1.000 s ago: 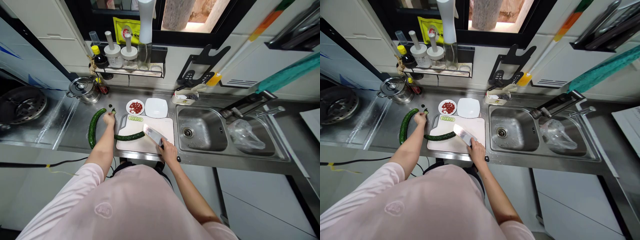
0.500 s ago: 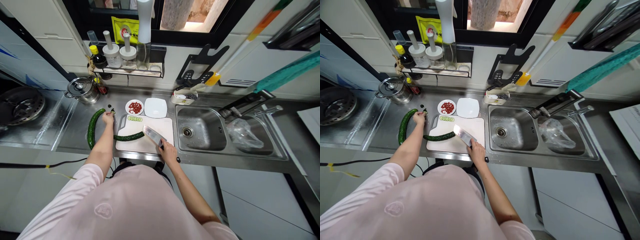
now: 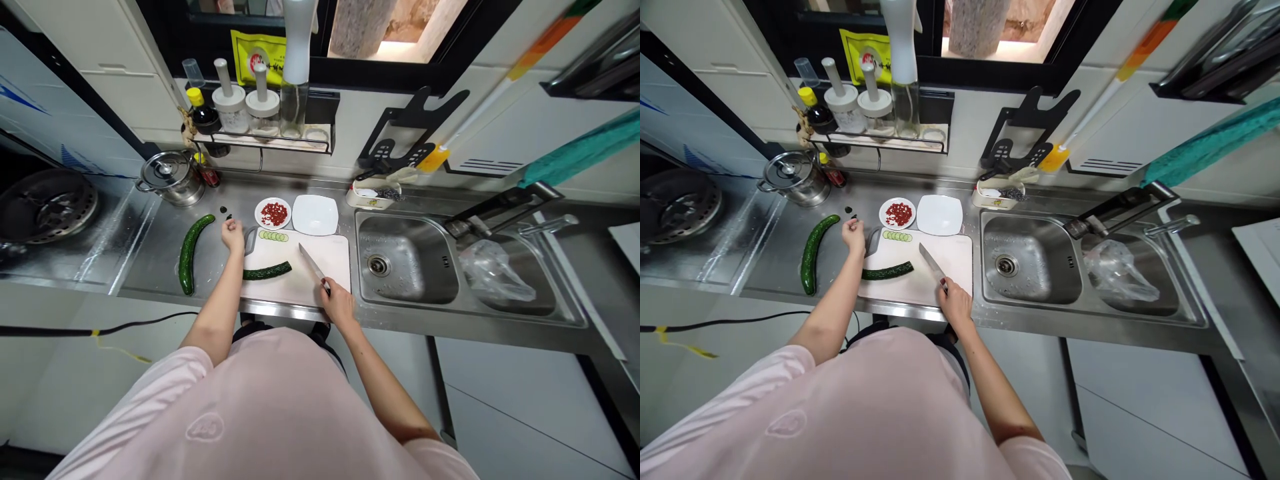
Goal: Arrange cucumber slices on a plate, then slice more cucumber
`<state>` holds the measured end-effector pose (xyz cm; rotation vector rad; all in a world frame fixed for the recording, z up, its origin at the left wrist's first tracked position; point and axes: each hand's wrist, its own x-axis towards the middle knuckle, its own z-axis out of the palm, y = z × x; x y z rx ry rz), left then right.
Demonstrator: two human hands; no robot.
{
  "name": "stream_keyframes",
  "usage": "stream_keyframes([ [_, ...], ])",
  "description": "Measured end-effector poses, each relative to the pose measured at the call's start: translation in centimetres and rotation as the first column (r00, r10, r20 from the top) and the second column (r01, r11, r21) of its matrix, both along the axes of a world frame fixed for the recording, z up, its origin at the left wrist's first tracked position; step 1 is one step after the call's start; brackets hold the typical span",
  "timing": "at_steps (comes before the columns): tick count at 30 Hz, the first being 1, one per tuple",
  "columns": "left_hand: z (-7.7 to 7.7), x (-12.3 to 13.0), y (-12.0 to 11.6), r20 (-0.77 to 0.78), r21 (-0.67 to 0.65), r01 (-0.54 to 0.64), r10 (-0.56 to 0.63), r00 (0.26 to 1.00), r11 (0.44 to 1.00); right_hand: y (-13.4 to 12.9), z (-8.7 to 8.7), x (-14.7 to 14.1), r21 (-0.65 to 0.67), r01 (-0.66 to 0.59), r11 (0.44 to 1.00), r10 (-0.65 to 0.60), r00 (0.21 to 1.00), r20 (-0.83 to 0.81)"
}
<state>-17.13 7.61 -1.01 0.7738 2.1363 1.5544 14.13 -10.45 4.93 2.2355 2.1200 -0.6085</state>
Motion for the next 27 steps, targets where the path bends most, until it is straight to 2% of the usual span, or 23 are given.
stream_keyframes([
  [3,0.4,2.3,-2.1,0.007,0.052,0.170,-0.170,0.985,0.984,0.2,0.1,-0.3,-0.010,0.001,1.000,-0.002,1.000,-0.011],
  [5,0.7,3.6,-4.0,-0.058,0.037,0.307,-0.305,0.951,0.951,0.4,0.2,-0.6,-0.035,0.007,0.999,-0.007,1.000,-0.003],
  [7,1.1,4.7,-6.2,-0.176,-0.010,0.444,-0.438,0.881,0.896,0.6,0.4,-0.8,-0.076,-0.002,0.997,0.003,1.000,0.007],
  [8,1.4,5.3,-7.3,-0.252,-0.039,0.513,-0.505,0.825,0.857,0.7,0.5,-1.0,-0.100,-0.013,0.995,0.014,1.000,0.011],
  [10,1.8,6.2,-9.4,-0.407,-0.110,0.647,-0.628,0.664,0.755,0.9,0.8,-1.3,-0.144,-0.047,0.988,0.049,0.999,0.011],
  [13,2.1,7.2,-11.5,-0.548,-0.205,0.759,-0.715,0.435,0.619,1.2,1.3,-2.0,-0.169,-0.108,0.980,0.110,0.994,0.003],
  [15,1.8,7.6,-12.3,-0.588,-0.253,0.777,-0.729,0.349,0.577,1.3,1.7,-2.5,-0.172,-0.137,0.976,0.139,0.990,0.002],
  [17,1.3,7.8,-12.7,-0.613,-0.278,0.778,-0.728,0.308,0.564,1.3,1.9,-2.9,-0.182,-0.153,0.971,0.156,0.988,0.005],
  [22,0.2,7.8,-12.7,-0.641,-0.292,0.777,-0.717,0.274,0.558,1.2,2.3,-3.6,-0.216,-0.176,0.960,0.179,0.984,-0.005],
  [27,-0.3,7.6,-12.5,-0.647,-0.314,0.775,-0.721,0.249,0.549,1.1,2.5,-4.0,-0.232,-0.181,0.956,0.183,0.983,-0.014],
])
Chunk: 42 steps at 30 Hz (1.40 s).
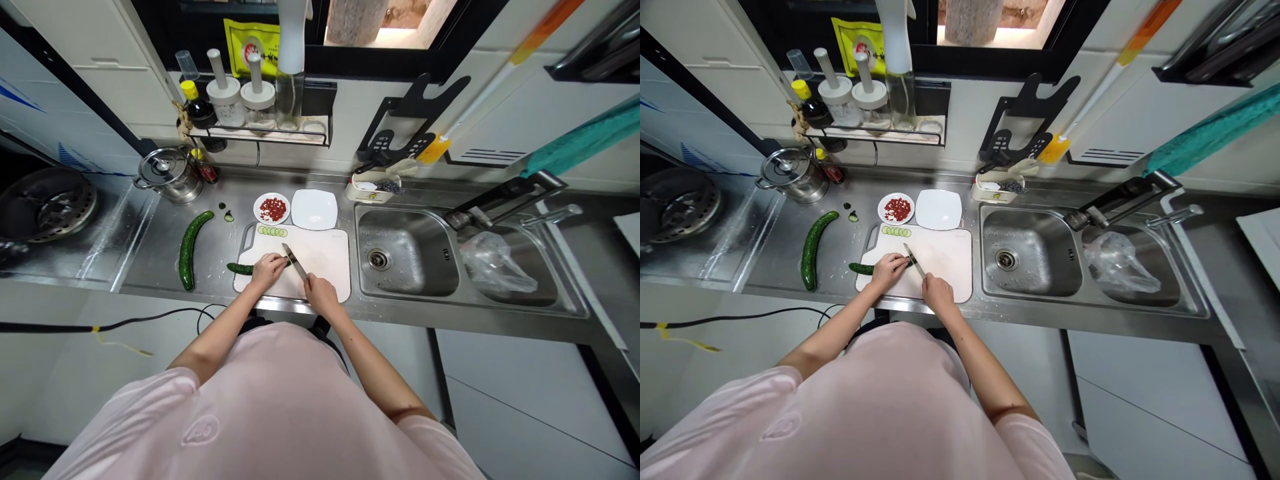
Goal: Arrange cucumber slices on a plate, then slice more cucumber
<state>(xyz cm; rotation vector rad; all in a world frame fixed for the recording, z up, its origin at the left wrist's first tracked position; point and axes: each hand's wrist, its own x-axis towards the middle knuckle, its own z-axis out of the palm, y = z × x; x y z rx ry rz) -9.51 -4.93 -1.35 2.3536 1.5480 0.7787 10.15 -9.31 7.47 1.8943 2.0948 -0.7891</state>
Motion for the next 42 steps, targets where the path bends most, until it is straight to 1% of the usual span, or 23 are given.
stream_keyframes([
  [5,-0.1,0.0,-0.1,-0.009,0.008,-0.005,0.005,1.000,1.000,0.0,0.1,-0.3,-0.006,-0.002,1.000,0.002,1.000,-0.002],
  [14,0.2,0.1,-0.2,-0.013,-0.003,0.003,-0.003,1.000,1.000,0.2,0.5,-0.2,-0.039,-0.015,0.999,0.015,1.000,0.000],
  [22,0.4,0.1,-0.3,-0.021,-0.006,0.001,-0.001,1.000,1.000,-0.2,0.4,0.5,-0.053,-0.050,0.997,0.050,0.999,-0.002],
  [29,0.5,0.2,-0.3,-0.002,-0.013,-0.001,0.001,1.000,1.000,-0.7,0.5,1.1,-0.103,-0.056,0.993,0.057,0.998,0.006],
  [42,0.4,0.2,-0.1,-0.010,-0.003,-0.001,0.001,1.000,1.000,0.2,0.6,0.3,-0.065,-0.071,0.995,0.070,0.997,-0.020],
])
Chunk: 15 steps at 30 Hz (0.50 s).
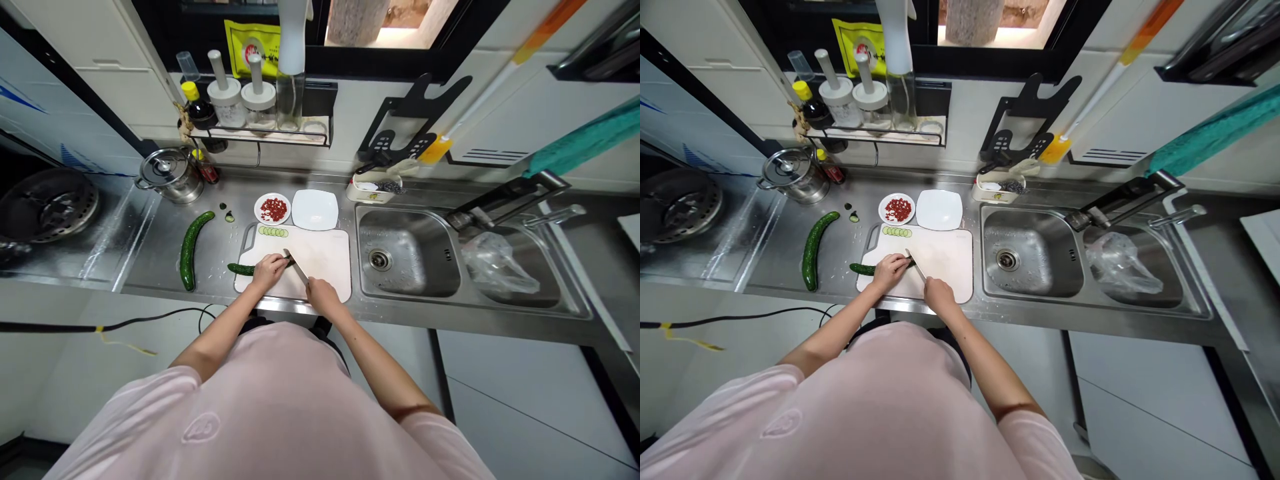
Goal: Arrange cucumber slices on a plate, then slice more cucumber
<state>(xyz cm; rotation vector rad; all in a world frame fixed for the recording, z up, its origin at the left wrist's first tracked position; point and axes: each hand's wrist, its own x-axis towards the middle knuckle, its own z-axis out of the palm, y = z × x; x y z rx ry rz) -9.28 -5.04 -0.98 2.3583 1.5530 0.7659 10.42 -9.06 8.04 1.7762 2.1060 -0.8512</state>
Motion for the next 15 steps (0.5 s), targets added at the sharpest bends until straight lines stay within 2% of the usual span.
stream_keyframes([
  [15,-0.2,-0.1,0.0,-0.001,-0.004,0.009,-0.009,1.000,1.000,1.4,-0.7,-1.6,-0.001,0.006,1.000,-0.006,1.000,0.002],
])
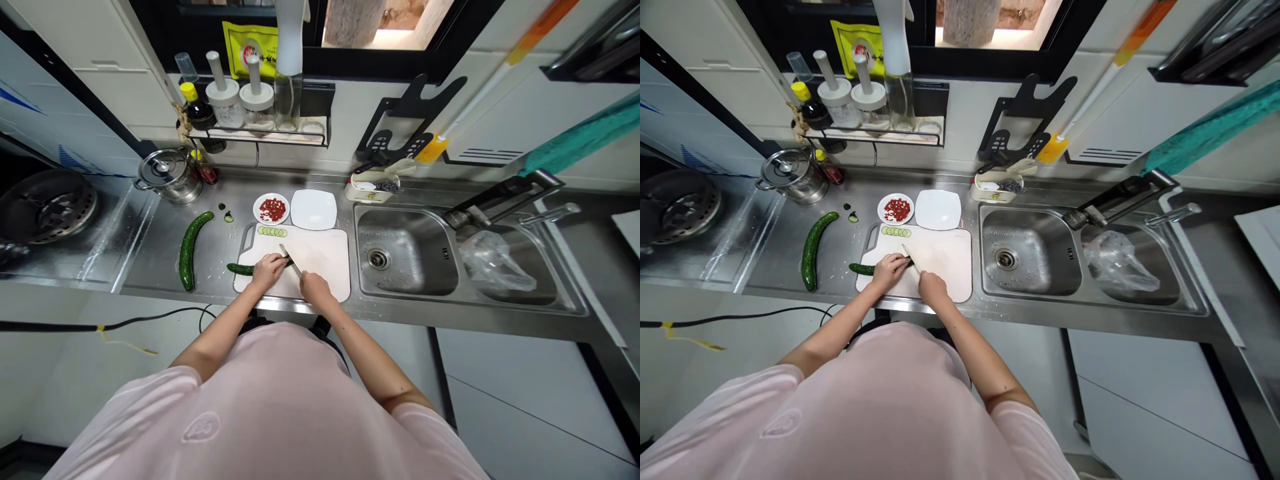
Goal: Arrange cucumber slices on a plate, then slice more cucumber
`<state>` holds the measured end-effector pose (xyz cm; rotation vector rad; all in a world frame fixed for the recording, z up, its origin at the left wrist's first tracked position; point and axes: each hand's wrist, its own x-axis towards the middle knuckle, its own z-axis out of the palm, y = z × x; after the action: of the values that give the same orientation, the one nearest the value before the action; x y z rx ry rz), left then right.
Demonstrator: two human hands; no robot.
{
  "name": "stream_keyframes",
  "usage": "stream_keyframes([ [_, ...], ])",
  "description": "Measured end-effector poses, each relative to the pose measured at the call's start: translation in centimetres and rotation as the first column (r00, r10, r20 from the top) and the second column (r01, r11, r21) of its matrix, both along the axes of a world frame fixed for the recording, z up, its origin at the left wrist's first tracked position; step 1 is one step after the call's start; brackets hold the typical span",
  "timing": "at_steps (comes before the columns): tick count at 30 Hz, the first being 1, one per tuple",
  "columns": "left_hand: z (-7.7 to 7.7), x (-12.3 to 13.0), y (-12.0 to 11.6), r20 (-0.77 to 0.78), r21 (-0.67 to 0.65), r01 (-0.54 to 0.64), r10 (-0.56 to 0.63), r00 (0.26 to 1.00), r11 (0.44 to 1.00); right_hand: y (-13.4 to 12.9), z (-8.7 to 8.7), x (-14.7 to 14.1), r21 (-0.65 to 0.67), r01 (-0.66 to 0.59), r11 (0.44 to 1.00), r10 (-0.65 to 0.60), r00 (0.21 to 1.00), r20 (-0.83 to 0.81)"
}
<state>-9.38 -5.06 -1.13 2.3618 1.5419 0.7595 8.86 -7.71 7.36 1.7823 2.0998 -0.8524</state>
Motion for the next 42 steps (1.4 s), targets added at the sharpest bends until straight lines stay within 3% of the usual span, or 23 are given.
stream_keyframes([
  [12,0.0,0.0,0.1,0.003,-0.014,0.000,0.000,1.000,1.000,-1.8,-0.2,1.3,0.008,-0.010,1.000,0.010,1.000,0.023],
  [28,0.0,0.0,0.1,-0.003,-0.002,-0.001,0.001,1.000,1.000,0.7,-1.6,-1.0,0.059,-0.010,0.998,0.009,1.000,0.019],
  [42,-0.3,-0.1,0.1,0.000,-0.020,-0.002,0.002,1.000,1.000,-1.3,-1.0,0.4,0.046,-0.016,0.999,0.015,1.000,0.026],
])
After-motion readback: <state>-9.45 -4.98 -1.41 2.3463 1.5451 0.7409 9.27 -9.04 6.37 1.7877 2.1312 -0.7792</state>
